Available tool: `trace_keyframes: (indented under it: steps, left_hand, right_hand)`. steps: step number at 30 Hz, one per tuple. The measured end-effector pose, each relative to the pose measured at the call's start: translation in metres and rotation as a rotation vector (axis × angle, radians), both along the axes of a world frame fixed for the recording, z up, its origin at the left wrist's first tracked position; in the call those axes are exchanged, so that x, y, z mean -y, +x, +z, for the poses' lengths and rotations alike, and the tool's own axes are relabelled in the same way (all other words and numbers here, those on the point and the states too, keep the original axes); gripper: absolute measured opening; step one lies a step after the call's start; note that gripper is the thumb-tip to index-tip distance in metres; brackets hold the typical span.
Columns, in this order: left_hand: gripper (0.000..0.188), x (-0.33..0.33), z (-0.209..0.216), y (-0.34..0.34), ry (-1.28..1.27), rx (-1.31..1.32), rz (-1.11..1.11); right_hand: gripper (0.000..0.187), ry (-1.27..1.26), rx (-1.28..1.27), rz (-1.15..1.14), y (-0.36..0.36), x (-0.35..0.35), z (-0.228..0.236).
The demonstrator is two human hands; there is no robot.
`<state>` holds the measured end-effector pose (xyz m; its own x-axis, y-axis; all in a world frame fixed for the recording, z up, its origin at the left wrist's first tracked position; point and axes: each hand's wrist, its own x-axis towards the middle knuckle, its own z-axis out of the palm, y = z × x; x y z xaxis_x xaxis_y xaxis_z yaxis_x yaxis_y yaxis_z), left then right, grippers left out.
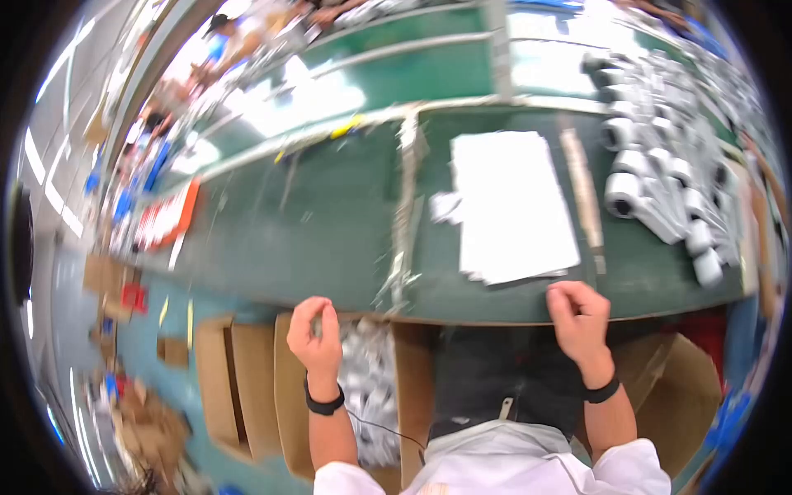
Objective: The person bags white handheld fans by hand, placing each fan into a plastic bag and then setting the bagged fans into a cardboard box.
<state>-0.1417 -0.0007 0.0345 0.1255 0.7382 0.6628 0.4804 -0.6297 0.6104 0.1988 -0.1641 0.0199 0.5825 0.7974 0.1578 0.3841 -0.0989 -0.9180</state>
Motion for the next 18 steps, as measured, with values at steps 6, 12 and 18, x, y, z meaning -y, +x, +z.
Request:
trace_keyframes:
  steps: [6,12,18]
  left_hand:
    - [0.015,-0.008,-0.007,0.104,-0.107,0.017,-0.283]
    - [0.017,-0.012,-0.026,0.119,-0.454,0.187,-0.225]
    - [0.016,-0.015,-0.027,0.121,-0.459,0.135,-0.272]
  right_hand:
    - [0.008,0.186,0.010,-0.027,0.032,0.037,0.039]
    - [0.019,0.101,0.439,-0.442,0.109,0.068,0.068]
    - [0.038,-0.130,0.916,-0.436,0.163,0.046,0.050]
